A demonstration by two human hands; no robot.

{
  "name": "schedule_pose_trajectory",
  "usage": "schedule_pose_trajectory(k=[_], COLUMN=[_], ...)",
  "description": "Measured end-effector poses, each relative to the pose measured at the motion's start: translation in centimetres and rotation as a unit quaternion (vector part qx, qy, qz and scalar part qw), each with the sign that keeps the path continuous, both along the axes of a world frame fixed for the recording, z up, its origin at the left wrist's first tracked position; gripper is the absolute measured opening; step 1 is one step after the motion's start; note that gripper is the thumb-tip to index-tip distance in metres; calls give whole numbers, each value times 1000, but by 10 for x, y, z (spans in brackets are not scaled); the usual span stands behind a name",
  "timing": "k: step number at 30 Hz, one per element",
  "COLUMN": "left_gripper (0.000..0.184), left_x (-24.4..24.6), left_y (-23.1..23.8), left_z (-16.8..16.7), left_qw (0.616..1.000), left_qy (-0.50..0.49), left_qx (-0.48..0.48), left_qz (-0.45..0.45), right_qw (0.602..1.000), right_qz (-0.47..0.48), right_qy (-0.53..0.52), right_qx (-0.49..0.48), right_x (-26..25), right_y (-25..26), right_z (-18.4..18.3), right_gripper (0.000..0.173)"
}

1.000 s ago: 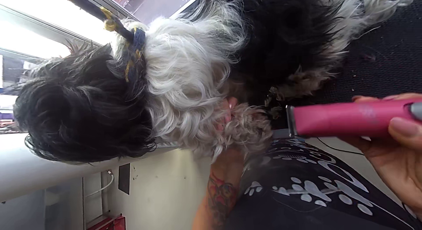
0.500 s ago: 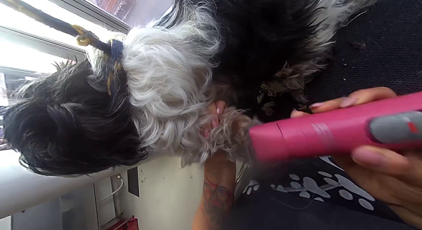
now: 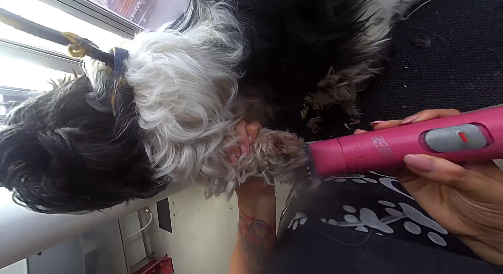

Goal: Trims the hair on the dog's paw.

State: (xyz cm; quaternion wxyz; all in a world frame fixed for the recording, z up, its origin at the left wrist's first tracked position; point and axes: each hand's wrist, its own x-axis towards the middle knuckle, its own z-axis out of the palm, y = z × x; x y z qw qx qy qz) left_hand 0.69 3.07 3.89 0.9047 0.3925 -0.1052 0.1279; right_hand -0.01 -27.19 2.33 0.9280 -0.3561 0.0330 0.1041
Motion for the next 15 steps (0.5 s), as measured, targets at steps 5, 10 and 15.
schedule_pose_trajectory(k=[5, 10, 15], left_gripper=[34, 21, 29], left_x=[-2, -5, 9], left_y=[8, -61, -80], left_z=[-7, 38, 56], left_qw=[1000, 994, 993], left_qy=[14, 72, 86], left_qx=[7, 19, 9], left_qz=[-15, 77, 75], right_qw=[998, 990, 998], right_qz=[26, 54, -1], right_qy=[-8, -108, -65], right_qx=[52, 72, 27], right_x=[7, 10, 0], right_y=[10, 5, -16], right_z=[9, 11, -2], right_gripper=[44, 46, 46])
